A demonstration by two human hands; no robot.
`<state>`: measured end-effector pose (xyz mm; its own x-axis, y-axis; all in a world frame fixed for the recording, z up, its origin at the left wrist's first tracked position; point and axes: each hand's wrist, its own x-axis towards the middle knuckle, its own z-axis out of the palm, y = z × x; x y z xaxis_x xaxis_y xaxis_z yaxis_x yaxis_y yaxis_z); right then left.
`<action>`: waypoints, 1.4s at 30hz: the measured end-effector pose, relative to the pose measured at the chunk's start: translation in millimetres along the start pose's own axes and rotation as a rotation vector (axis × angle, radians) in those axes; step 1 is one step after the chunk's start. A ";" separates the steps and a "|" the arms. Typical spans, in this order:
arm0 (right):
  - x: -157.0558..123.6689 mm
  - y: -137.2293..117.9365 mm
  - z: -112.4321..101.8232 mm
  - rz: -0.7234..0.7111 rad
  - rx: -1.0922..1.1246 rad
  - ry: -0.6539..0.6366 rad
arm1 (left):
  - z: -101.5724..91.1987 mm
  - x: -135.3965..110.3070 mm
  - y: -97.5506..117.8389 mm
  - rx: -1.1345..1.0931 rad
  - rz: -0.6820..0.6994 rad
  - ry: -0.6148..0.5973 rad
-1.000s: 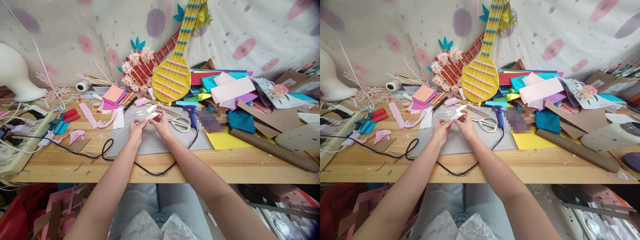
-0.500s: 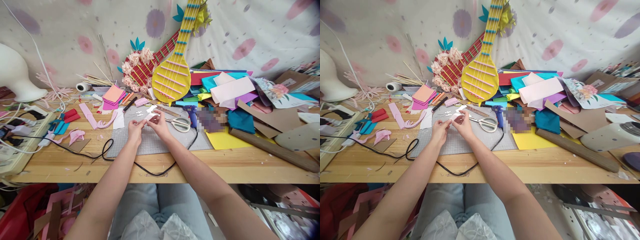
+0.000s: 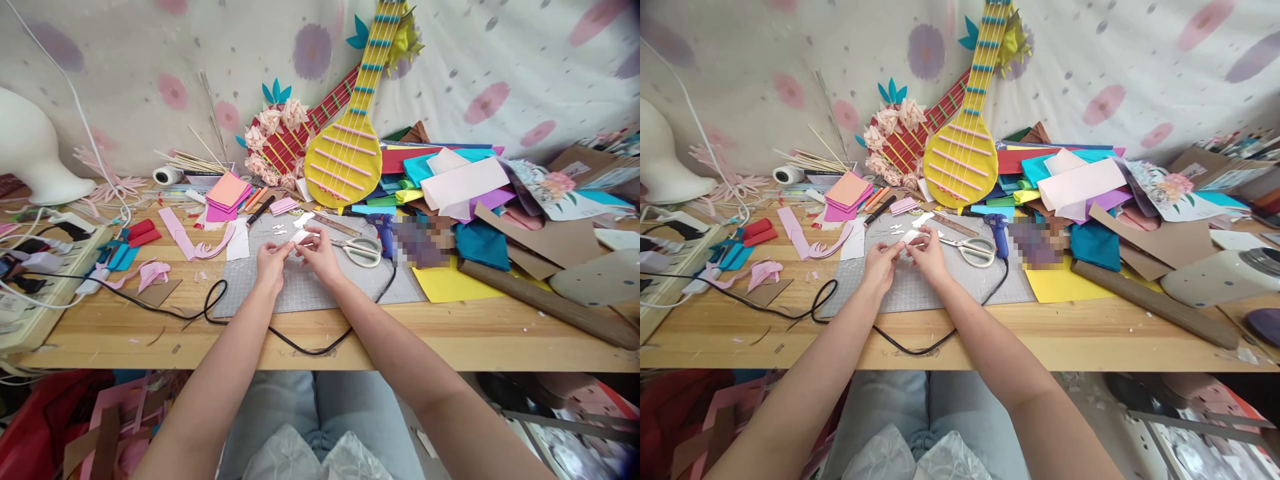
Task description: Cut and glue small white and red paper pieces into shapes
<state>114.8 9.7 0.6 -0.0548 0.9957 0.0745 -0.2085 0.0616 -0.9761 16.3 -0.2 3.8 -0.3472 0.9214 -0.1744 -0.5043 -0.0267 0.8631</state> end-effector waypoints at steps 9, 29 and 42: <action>1.9 -3.9 -2.5 0.057 0.010 0.083 | 0.1 -2.4 3.7 -0.013 -0.042 -0.070; 2.5 -5.9 -4.9 -0.066 0.132 0.142 | -1.9 -0.8 0.2 0.149 -0.018 0.065; -0.1 -4.6 -1.7 -0.137 0.138 0.045 | -0.5 -0.8 -0.6 0.115 0.028 0.008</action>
<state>117.5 9.5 4.8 0.0262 0.9809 0.1927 -0.3428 0.1899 -0.9200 16.4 -1.1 3.3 -0.3665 0.9178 -0.1525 -0.4001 -0.0075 0.9165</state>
